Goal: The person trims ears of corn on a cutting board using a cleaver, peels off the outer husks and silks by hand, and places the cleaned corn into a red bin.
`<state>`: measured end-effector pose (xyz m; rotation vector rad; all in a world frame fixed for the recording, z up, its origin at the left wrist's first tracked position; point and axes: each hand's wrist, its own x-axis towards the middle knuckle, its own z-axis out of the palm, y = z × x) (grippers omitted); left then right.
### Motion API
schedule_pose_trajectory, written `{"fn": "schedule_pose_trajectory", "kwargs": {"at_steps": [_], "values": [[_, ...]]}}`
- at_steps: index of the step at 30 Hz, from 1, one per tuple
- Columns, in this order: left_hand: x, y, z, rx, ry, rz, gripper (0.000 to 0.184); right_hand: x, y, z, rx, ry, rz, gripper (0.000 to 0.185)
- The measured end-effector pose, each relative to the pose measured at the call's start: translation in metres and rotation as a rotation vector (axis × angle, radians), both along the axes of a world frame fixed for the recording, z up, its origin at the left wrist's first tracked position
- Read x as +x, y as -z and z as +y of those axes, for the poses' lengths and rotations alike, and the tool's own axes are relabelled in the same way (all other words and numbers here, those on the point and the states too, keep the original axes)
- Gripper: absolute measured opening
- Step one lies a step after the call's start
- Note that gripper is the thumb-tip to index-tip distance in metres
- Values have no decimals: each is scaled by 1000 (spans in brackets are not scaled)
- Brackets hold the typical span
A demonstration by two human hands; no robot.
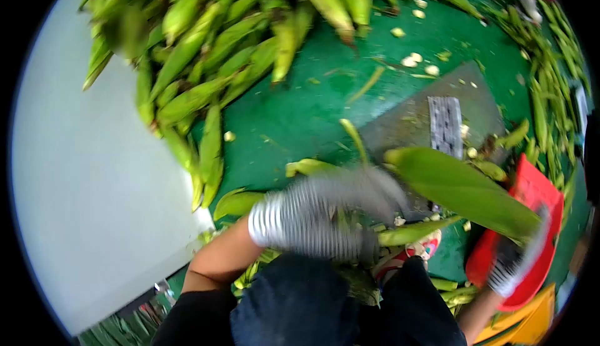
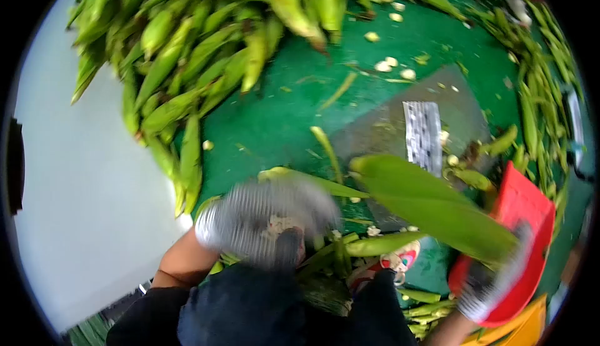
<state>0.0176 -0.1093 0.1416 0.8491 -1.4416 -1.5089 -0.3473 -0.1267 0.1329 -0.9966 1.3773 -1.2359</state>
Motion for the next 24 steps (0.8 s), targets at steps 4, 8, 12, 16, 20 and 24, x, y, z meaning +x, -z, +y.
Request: {"fn": "schedule_pose_trajectory", "kwargs": {"at_steps": [4,8,12,16,20,24], "values": [[168,116,66,307,-768,-1248,35,-150,-22,35,-64,310,-40,26],[333,220,147,594,-798,-1120,53,-240,-31,102,122,564,158,13],[443,293,156,749,-945,-707,63,-312,20,154,291,806,272,14],[413,258,120,874,-526,-667,51,-305,26,175,622,806,1199,17],[304,219,71,580,-393,-964,49,-192,36,123,189,221,1500,32],[204,139,8,136,-573,-813,52,-19,115,49,187,-544,1297,34]]}}
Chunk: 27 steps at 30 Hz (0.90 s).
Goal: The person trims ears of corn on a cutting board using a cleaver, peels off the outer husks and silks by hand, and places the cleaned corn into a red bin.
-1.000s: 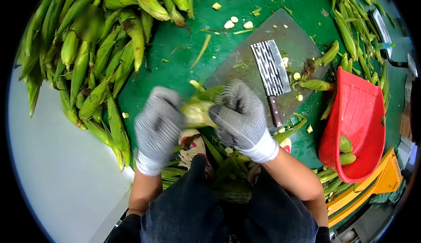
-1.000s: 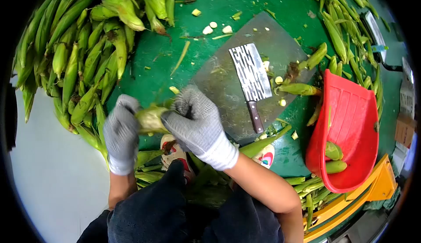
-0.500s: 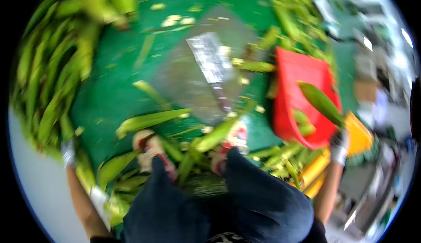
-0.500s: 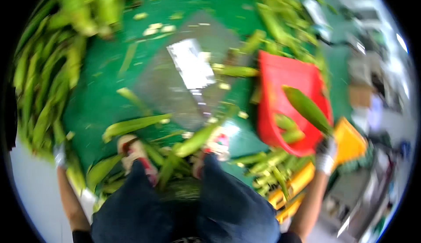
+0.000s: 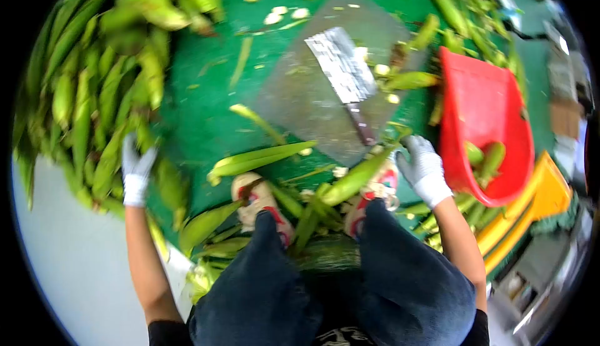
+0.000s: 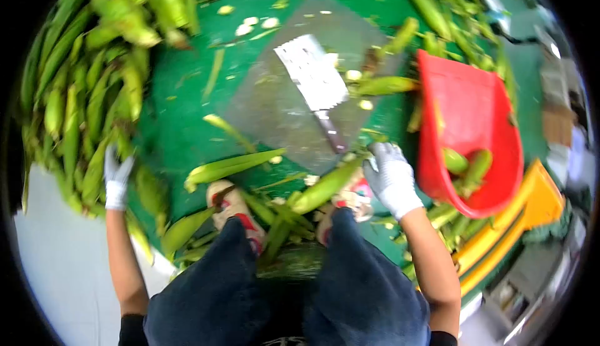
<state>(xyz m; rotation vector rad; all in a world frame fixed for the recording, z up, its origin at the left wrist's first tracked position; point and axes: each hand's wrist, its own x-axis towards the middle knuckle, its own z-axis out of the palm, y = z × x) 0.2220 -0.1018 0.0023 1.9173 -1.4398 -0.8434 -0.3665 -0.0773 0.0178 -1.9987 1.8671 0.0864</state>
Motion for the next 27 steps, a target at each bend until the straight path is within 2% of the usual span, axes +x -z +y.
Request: {"fn": "schedule_pose_trajectory", "kwargs": {"at_steps": [1,3,4,5,6,8,9,10,12,16,17,18,19,20,22,23,25,27], "values": [[-8,-10,-16,-50,-39,-13,53,28,30,-13,84,-64,108,42],[-13,-37,-39,-2,-195,211,48,56,86,-34,52,-130,157,47],[-18,-54,-49,-79,-272,316,45,74,83,-49,121,-29,255,50],[-24,-71,-54,-144,-351,429,43,70,101,-54,178,80,222,49],[-21,-80,-58,-162,-460,545,38,61,103,-56,225,60,125,49],[-15,-75,-67,-219,-425,621,39,48,104,-54,204,60,49,48],[-23,-69,-69,-221,-413,648,39,47,91,-55,217,81,35,47],[-44,-72,-71,-133,-537,645,37,41,81,-55,182,117,18,45],[-52,-48,-68,-118,-627,742,38,35,48,-53,133,195,-34,40],[-89,-13,-54,100,-791,859,39,27,-8,-26,0,403,-510,23],[-98,-5,-53,159,-842,869,38,28,-22,-21,126,456,-560,22],[-119,-1,-50,191,-852,925,37,29,-24,-12,95,398,-640,23],[-131,9,-43,294,-892,945,49,34,-26,-5,73,341,-720,24],[-138,21,-37,340,-887,1044,49,43,-30,-5,175,420,-750,26],[-157,35,-29,365,-884,1167,49,59,-15,0,198,511,-901,30],[-171,38,-25,346,-893,1192,49,62,-17,-6,207,418,-627,29],[-193,29,-20,295,-835,1097,45,68,14,-9,237,458,-460,32],[-195,28,-19,237,-786,1021,42,70,38,-16,205,468,-479,33]]}}
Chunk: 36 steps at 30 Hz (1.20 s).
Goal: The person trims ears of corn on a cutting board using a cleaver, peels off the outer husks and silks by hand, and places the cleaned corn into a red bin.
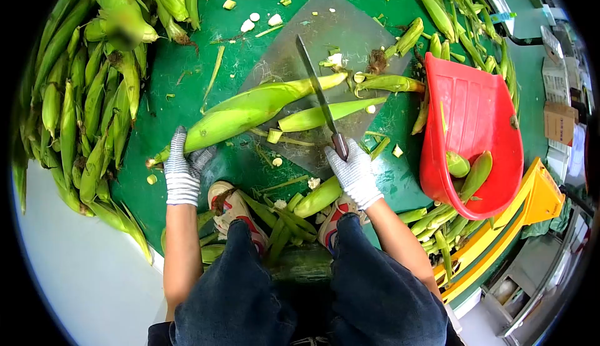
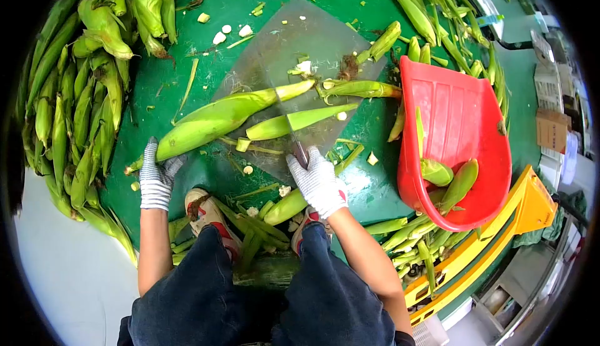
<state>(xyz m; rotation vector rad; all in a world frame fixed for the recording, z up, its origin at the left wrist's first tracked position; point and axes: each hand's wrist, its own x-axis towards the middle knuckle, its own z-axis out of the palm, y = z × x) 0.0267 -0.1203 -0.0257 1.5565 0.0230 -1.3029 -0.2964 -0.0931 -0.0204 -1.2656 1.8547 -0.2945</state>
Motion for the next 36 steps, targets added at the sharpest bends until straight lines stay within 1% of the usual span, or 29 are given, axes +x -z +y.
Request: {"fn": "schedule_pose_trajectory", "kwargs": {"at_steps": [2,5,6,7,8,9,11,12,13,14,15,16,17,18,19,20,21,23,24,26,27,28,29,30,31,32,33,35,36], "values": [[0,2,-1,-36,-23,16,40,-1,9,-6,-12,8,-31,35],[-7,-10,-12,-28,-67,68,38,-7,-9,-23,-31,5,-94,35],[-8,-7,-17,-49,-71,79,38,-12,-14,-28,-107,67,-203,31],[-7,-3,-20,-60,-76,87,37,-6,-50,-39,-414,155,-400,29],[-7,1,-16,-51,-80,95,36,-9,-96,-56,-468,112,-384,28],[-18,-3,-20,-76,-160,88,37,-21,-111,-64,-578,133,-209,23],[-18,-4,-23,-59,-124,116,39,-25,-148,-78,-755,214,-470,13],[-18,-4,-22,-71,-110,121,40,-31,-136,-88,-891,143,-326,7],[-21,-7,-20,-80,-102,93,40,-28,-122,-92,-930,112,-212,10],[-24,-9,-17,-86,-90,65,41,-17,-91,-89,-812,60,-96,13],[-23,-6,-17,-34,-120,94,44,-6,-47,-77,-525,-33,19,17],[-25,-6,-15,-17,-132,103,45,-4,2,-63,-67,-151,121,20],[-26,-6,-14,-15,-141,109,46,1,23,-46,323,-173,123,24],[-21,-4,-15,-13,-143,101,47,-16,86,-13,-112,-170,-1,31],[-13,11,-14,-22,-114,77,49,-11,87,-22,-461,-211,75,28],[-13,12,-12,72,-81,61,51,-8,68,-20,-214,-158,-44,28],[-5,23,-11,32,-107,162,53,-4,47,-20,34,-93,-122,28],[2,33,-3,-9,-118,352,54,-13,50,-3,70,-50,-206,28],[12,57,-1,7,-160,299,50,-18,51,-12,57,-36,-224,29],[35,74,-3,146,-337,313,45,-21,36,-5,18,18,-121,29],[46,74,5,126,-283,279,42,-37,61,8,-145,60,-141,32],[57,73,11,120,-290,243,41,-51,65,9,-103,146,-264,38],[68,69,13,107,-298,205,41,-55,35,-7,94,82,-76,38],[79,64,15,100,-303,167,40,-79,64,-1,-130,123,-57,35],[89,57,14,152,-294,128,37,-74,32,-10,-152,109,182,41],[95,48,11,166,-244,93,36,-69,9,-24,-201,-161,657,51],[99,39,9,181,-187,65,35,-58,-9,-33,-539,-295,693,58],[95,23,3,222,-25,25,32,-7,-60,-62,-609,-554,330,64],[98,23,0,177,103,112,31,18,-70,-69,-587,-643,252,64]]}}
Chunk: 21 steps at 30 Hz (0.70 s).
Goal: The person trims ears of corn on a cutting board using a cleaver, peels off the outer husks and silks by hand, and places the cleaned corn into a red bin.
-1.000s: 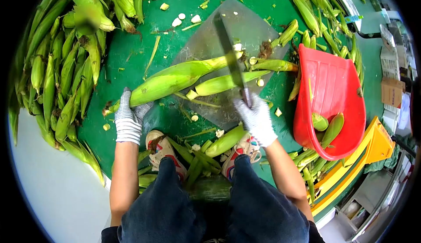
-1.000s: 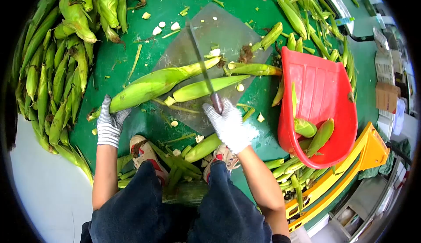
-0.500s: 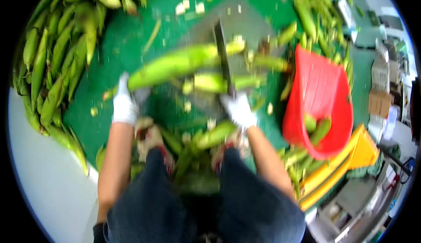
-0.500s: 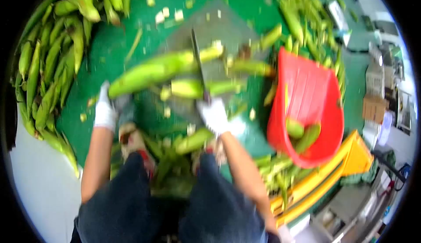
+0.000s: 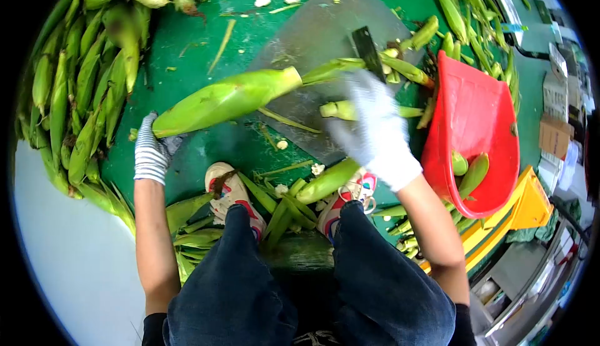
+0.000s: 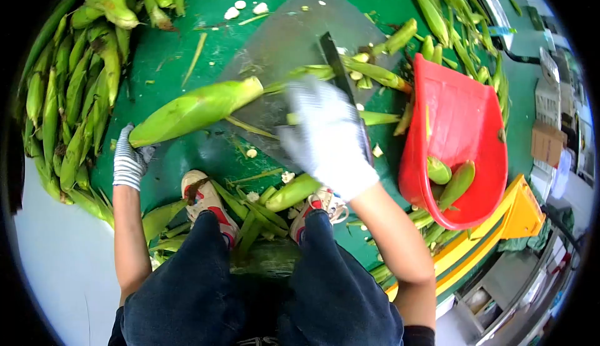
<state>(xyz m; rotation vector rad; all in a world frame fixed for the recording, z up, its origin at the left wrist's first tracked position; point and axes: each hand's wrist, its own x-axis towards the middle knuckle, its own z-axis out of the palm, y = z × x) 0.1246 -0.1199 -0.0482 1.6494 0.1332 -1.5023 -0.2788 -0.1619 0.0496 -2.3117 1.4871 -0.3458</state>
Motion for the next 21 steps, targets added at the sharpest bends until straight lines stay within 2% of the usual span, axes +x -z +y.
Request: {"fn": "schedule_pose_trajectory", "kwargs": {"at_steps": [1,2,3,4,9,12,13,16,18,20,21], "values": [[-8,-1,-7,-6,-11,1,31,19,6,-6,-124,-117,-1,60],[-15,-3,-14,-10,-28,-4,31,31,16,-12,-124,-242,38,59],[-20,-9,-19,-24,25,-34,31,38,37,-16,-25,-333,148,57],[-23,-16,-23,-36,76,-70,31,41,49,-19,197,-401,142,51],[-17,-28,-29,-107,162,-37,26,22,29,-5,508,-438,-148,43],[9,10,-23,-273,-10,127,15,3,41,2,607,-87,-374,31],[11,11,-20,-309,-22,218,13,2,33,7,795,130,-446,23],[0,5,-18,-342,-133,167,13,1,47,38,1337,358,-660,30],[-15,-16,-20,-296,-205,146,17,-6,109,96,783,-436,-201,36],[-24,-23,-19,-259,-244,118,20,-4,45,72,1145,-484,18,37],[-26,-21,-19,-242,-266,63,27,-16,38,70,888,-179,-110,36]]}}
